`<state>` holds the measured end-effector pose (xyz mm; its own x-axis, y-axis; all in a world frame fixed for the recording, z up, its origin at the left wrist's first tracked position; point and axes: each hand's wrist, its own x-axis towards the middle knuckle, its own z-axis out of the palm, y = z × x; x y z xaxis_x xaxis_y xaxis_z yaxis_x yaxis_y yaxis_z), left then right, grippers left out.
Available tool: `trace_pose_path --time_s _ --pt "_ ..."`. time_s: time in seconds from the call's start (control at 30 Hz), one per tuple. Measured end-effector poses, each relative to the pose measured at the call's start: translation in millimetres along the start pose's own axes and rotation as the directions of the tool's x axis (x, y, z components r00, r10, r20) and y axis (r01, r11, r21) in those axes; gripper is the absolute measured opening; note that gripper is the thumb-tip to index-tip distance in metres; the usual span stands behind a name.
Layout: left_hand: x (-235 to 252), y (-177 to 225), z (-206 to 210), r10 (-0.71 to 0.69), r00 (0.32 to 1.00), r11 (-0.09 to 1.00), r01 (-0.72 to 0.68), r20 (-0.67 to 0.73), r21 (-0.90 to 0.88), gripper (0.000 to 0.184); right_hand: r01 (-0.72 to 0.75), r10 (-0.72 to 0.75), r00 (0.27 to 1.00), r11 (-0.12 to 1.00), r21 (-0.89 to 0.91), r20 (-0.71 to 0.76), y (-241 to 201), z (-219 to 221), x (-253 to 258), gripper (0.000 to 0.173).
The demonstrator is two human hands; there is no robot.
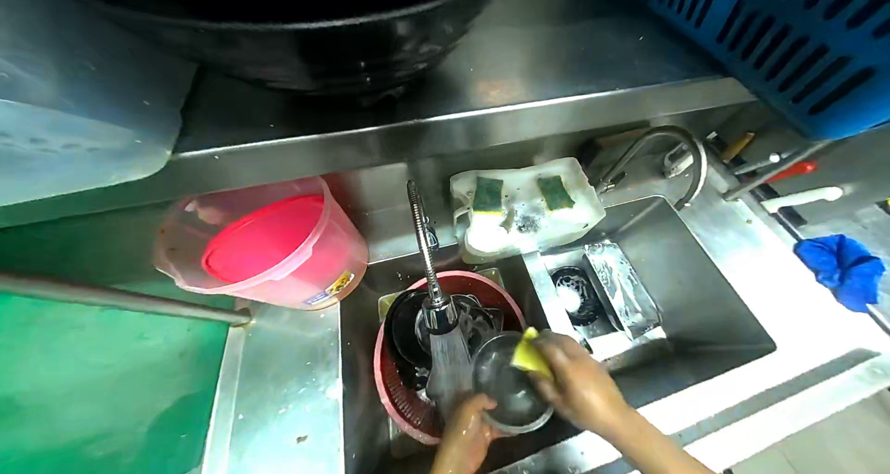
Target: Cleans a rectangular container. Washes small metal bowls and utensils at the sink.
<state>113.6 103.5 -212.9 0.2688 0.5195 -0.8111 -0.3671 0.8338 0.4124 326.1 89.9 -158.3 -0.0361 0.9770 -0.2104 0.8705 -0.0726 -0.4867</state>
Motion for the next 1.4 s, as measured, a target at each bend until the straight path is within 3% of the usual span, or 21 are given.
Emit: trace_pose_path --time_s 0.03,0.1,0.17,0.27,0.33,0.37,0.5,0.6,0.67,0.73,0.8,0.87,0.97,1.03,1.07,1.13,1.2,1.27,1.3,1.33,1.4 --pt "-0.9 5.3 9.3 0.042 0.994 0.999 -0.041 0.102 -0.008 0.071 0.047 -0.044 0.998 0.994 -0.098 0.034 -19.5 0.6 6.7 0.049" --pt "0.5 15.0 22.0 0.140 0.969 0.989 -0.129 0.203 -0.067 0.062 0.063 -0.023 0.981 0.977 -0.202 0.193 -48.4 0.5 14.9 0.043" --pt "1.6 20.6 26.6 0.221 0.966 0.969 -0.202 0.132 -0.142 0.045 0.112 -0.056 0.952 0.979 -0.171 0.302 -60.8 0.7 15.8 0.036" --pt "-4.4 25.1 43.7 0.244 0.964 0.957 -0.223 0.102 -0.184 0.060 0.262 -0.261 0.945 0.965 0.026 0.196 -51.9 5.4 21.6 0.025" --pt "-8.7 13.0 48.6 0.248 0.949 0.965 -0.225 0.195 -0.133 0.057 0.323 -0.321 0.946 0.946 -0.025 0.042 -41.2 11.1 39.1 0.021" --pt "-7.8 7.7 48.1 0.270 0.938 0.962 -0.252 0.217 -0.108 0.051 0.304 -0.307 0.952 0.946 -0.111 -0.007 -35.6 8.2 50.7 0.020" --pt "0.2 14.9 52.7 0.478 0.872 0.877 -0.481 0.103 0.008 0.069 0.041 -0.085 0.988 0.951 -0.306 -0.130 -17.6 -3.5 67.8 0.025" --pt "9.6 25.9 60.0 0.555 0.830 0.830 -0.557 0.053 0.035 0.063 -0.127 0.139 0.987 0.983 -0.133 0.084 -26.3 2.5 50.0 0.029" --pt "13.2 20.3 69.7 0.506 0.862 0.861 -0.507 0.035 0.044 0.056 -0.091 0.074 0.981 0.992 0.084 0.178 -30.4 14.2 42.9 0.031" --pt "13.4 10.9 84.1 0.483 0.876 0.875 -0.483 0.020 0.042 0.050 0.038 -0.051 0.998 0.966 0.256 0.042 -29.9 19.2 52.4 0.026" --pt "14.0 5.3 89.2 0.515 0.854 0.854 -0.519 0.076 0.041 0.052 0.156 -0.121 0.975 0.970 0.187 -0.186 -18.4 14.0 69.2 0.020" --pt "15.6 6.4 88.4 0.572 0.816 0.811 -0.578 0.087 0.093 0.058 0.037 -0.031 0.975 0.999 0.024 -0.221 -0.2 4.1 77.2 0.024" --pt "24.2 15.2 86.9 0.605 0.794 0.792 -0.592 -0.063 0.147 0.055 -0.121 0.114 0.991 0.989 -0.087 -0.076 7.5 2.9 51.5 0.031" --pt "29.2 19.8 92.9 0.520 0.823 0.854 -0.508 -0.230 0.112 0.050 -0.067 0.082 0.959 0.996 0.062 -0.272 3.0 21.3 15.1 0.025" --pt "30.6 20.3 96.1 0.436 0.855 0.897 -0.438 -0.281 0.059 0.048 0.014 0.057 0.899 0.987 0.158 -0.435 -1.9 31.8 -0.1 0.020" --pt "24.4 14.4 101.3 0.238 0.951 0.964 -0.257 -0.198 -0.075 0.039 0.188 0.014 0.741 0.955 0.228 -0.671 -14.5 38.7 -11.8 0.020" --pt "8.9 1.2 108.1 0.110 0.990 0.982 -0.094 0.089 -0.166 0.031 0.246 -0.024 0.694 0.947 0.205 -0.719 -26.3 19.7 -2.4 0.030" --pt "3.0 -13.7 112.5 -0.003 0.936 0.974 0.083 0.352 -0.212 0.038 0.156 0.063 0.764 0.948 0.277 -0.643 -35.9 -20.7 12.9 0.043" --pt "4.3 -16.5 115.4 -0.050 0.932 0.973 0.126 0.360 -0.192 0.033 0.059 0.188 0.832 0.906 0.420 -0.522 -37.5 -46.3 22.5 0.042" --pt "4.4 -15.4 117.6 -0.046 0.937 0.987 0.097 0.346 -0.131 0.026 -0.048 0.321 0.876 0.801 0.597 -0.361 -36.4 -69.9 33.4 0.035" --pt "5.2 -8.7 113.2 0.040 0.917 0.998 -0.060 0.396 0.037 0.032 -0.199 0.455 0.890 0.420 0.886 -0.016 -27.6 -88.8 51.8 0.022"
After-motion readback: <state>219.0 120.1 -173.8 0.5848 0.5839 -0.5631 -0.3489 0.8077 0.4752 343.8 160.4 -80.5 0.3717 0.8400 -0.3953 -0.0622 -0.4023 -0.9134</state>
